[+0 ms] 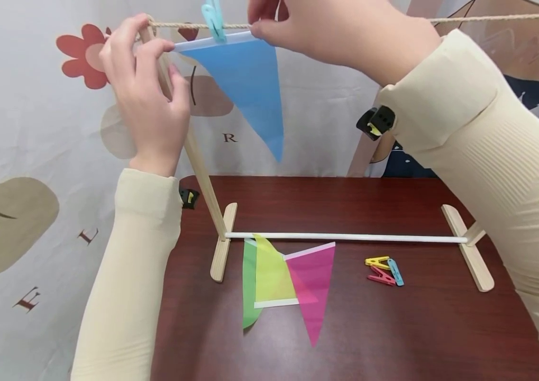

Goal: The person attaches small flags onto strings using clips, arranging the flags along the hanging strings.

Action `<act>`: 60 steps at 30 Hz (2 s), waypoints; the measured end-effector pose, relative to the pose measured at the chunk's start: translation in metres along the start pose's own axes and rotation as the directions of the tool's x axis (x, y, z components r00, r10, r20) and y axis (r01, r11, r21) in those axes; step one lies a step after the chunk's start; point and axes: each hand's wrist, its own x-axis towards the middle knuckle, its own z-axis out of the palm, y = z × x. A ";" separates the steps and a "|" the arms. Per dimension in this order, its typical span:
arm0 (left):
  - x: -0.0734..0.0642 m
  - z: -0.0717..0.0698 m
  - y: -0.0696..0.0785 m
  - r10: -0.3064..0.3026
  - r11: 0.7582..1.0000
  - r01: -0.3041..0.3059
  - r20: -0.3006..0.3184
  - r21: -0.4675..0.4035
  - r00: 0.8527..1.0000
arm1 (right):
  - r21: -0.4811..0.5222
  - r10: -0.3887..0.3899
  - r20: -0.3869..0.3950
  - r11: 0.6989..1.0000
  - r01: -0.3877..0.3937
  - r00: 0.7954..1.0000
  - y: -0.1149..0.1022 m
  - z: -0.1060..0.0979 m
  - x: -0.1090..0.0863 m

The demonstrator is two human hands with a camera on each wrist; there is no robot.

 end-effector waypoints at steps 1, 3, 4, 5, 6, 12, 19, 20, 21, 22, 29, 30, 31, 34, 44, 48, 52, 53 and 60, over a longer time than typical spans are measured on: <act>0.000 0.000 0.001 0.006 1.000 -0.006 -0.008 -0.003 1.000 | 0.001 -0.002 -0.003 1.000 0.002 1.000 0.001 0.000 -0.002; -0.001 0.001 0.002 0.017 1.000 -0.018 -0.023 -0.013 1.000 | 0.000 -0.008 -0.010 1.000 0.008 1.000 0.001 0.000 -0.008; -0.001 0.001 0.003 0.021 1.000 -0.021 -0.030 -0.018 0.999 | -0.004 -0.011 -0.014 1.000 0.011 1.000 0.001 0.000 -0.011; -0.002 0.001 0.004 0.020 1.000 -0.021 -0.034 -0.023 0.999 | -0.010 -0.016 -0.020 1.000 0.016 1.000 0.001 0.001 -0.015; -0.002 0.002 0.006 0.020 0.999 -0.021 -0.035 -0.031 0.999 | -0.006 -0.025 -0.026 1.000 0.024 0.999 0.000 0.001 -0.019; -0.016 0.000 0.019 -0.009 0.991 0.012 0.022 -0.132 1.000 | 0.008 -0.028 -0.075 1.000 0.029 0.997 -0.001 0.006 -0.042; -0.032 -0.004 0.031 -0.023 0.979 0.044 0.103 -0.201 0.994 | 0.025 -0.067 -0.115 0.997 0.070 0.991 -0.006 0.010 -0.065; -0.034 -0.005 0.032 -0.033 0.976 0.055 0.107 -0.212 0.994 | 0.034 -0.065 -0.113 0.997 0.070 0.991 -0.008 0.009 -0.069; -0.037 -0.006 0.033 -0.042 0.973 0.066 0.111 -0.223 0.993 | 0.046 -0.060 -0.111 0.997 0.066 0.992 -0.009 0.009 -0.073; -0.039 -0.007 0.034 -0.046 0.970 0.071 0.111 -0.232 0.993 | 0.061 -0.050 -0.105 0.997 0.056 0.993 -0.011 0.009 -0.076; -0.057 -0.008 0.035 -0.078 0.957 0.104 0.106 -0.271 0.991 | 0.185 0.014 -0.133 0.983 0.011 0.991 -0.011 0.018 -0.104; -0.059 -0.007 0.036 -0.082 0.955 0.110 0.107 -0.277 0.991 | 0.197 0.021 -0.139 0.980 0.007 0.990 -0.009 0.020 -0.108; -0.061 -0.007 0.036 -0.087 0.952 0.115 0.110 -0.284 0.990 | 0.211 0.025 -0.146 0.977 0.007 0.989 -0.009 0.021 -0.112; -0.068 -0.005 0.037 -0.101 0.946 0.132 0.117 -0.296 0.988 | 0.243 0.024 -0.166 0.970 0.017 0.986 -0.007 0.027 -0.121; -0.089 -0.006 0.043 -0.179 0.912 0.215 0.132 -0.350 0.975 | 0.423 0.185 -0.166 0.901 -0.100 0.968 -0.004 0.040 -0.151; -0.098 -0.002 0.046 -0.240 0.888 0.279 0.149 -0.365 0.959 | 0.521 0.292 -0.154 0.836 -0.173 0.944 0.002 0.051 -0.165; -0.108 0.001 0.050 -0.286 0.857 0.331 0.169 -0.396 0.943 | 0.559 0.376 -0.135 0.793 -0.243 0.917 0.011 0.062 -0.179; -0.110 0.002 0.050 -0.296 0.848 0.343 0.176 -0.405 0.939 | 0.562 0.394 -0.132 0.786 -0.258 0.910 0.013 0.065 -0.183; -0.125 0.004 0.051 -0.359 0.809 0.414 0.207 -0.418 0.910 | 0.596 0.470 -0.126 0.740 -0.313 0.873 0.022 0.076 -0.206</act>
